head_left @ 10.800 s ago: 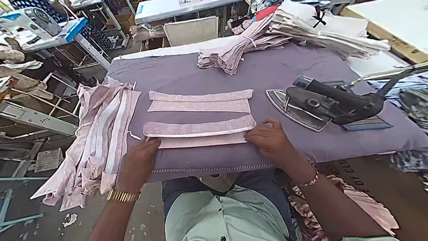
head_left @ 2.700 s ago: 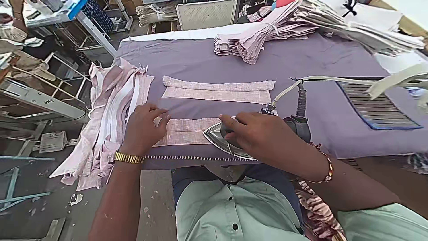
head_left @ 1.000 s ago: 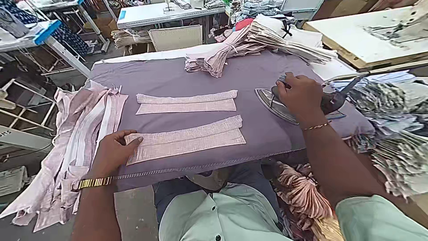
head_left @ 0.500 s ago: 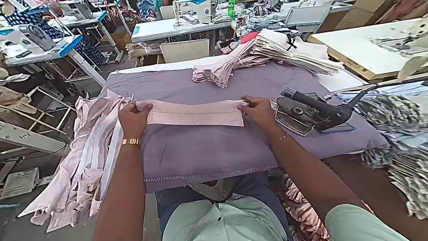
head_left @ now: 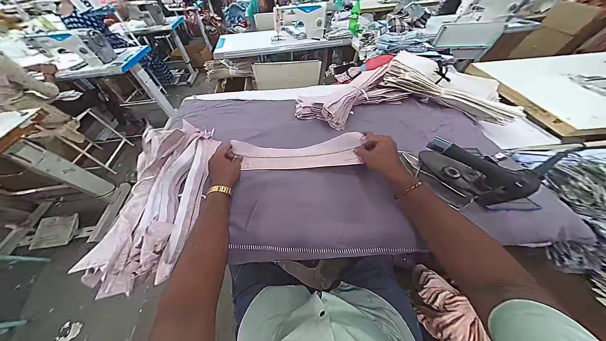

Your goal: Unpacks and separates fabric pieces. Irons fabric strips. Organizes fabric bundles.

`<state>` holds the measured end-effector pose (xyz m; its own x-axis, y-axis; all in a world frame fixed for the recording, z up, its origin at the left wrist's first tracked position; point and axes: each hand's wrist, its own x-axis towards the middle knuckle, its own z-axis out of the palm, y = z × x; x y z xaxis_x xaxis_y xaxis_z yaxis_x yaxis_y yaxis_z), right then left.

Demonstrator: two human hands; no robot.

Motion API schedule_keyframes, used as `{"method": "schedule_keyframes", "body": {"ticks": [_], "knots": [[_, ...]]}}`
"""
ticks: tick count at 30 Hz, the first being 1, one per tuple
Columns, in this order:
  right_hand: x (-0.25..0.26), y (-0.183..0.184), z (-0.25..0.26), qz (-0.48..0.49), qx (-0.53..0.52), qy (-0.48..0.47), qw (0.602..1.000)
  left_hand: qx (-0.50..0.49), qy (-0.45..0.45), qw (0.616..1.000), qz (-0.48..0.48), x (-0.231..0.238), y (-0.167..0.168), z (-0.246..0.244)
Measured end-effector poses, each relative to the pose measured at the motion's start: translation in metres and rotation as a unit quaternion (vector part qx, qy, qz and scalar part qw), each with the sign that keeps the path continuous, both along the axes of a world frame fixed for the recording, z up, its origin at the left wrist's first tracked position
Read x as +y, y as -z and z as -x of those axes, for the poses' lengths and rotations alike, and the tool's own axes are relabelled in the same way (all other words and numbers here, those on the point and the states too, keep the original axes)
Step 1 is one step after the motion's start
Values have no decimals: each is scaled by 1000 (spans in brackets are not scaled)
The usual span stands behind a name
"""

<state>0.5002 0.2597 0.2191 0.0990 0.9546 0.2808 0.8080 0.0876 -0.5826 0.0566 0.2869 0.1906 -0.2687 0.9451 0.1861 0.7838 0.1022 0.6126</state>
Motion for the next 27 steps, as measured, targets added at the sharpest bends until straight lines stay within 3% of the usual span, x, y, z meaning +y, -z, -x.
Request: {"method": "schedule_keyframes", "body": {"ticks": [2,4,7,11,14,16,19,20,22,23,26,27], "knots": [[7,2,-1,9,-33,7,999,7,8,1000,-17,-5,4,-2],[5,7,8,33,-122,11,992,76,1,995,-70,-11,4,-1],[-30,2,15,-60,-174,-29,983,174,-55,969,-164,-23,-14,7],[-93,16,34,-137,-111,-109,978,178,-190,965,-29,-38,-28,33],[-132,37,71,-165,50,-166,971,132,-166,977,-26,-53,-38,27],[-156,43,97,-139,230,-204,942,93,-62,990,-90,-79,-50,-2],[-173,30,123,21,537,-220,814,-9,131,974,-184,-140,-52,-63],[-173,23,126,70,609,-198,765,-76,190,962,-180,-165,-51,-83],[-170,10,125,70,686,-144,710,-219,276,924,-151,-205,-47,-115],[-171,5,122,31,692,-133,708,-271,298,903,-149,-218,-42,-127],[-178,-2,113,-161,516,-173,823,-248,318,889,-215,-231,-21,-145],[-181,-5,114,-213,450,-197,845,-224,326,889,-230,-233,-18,-147]]}}
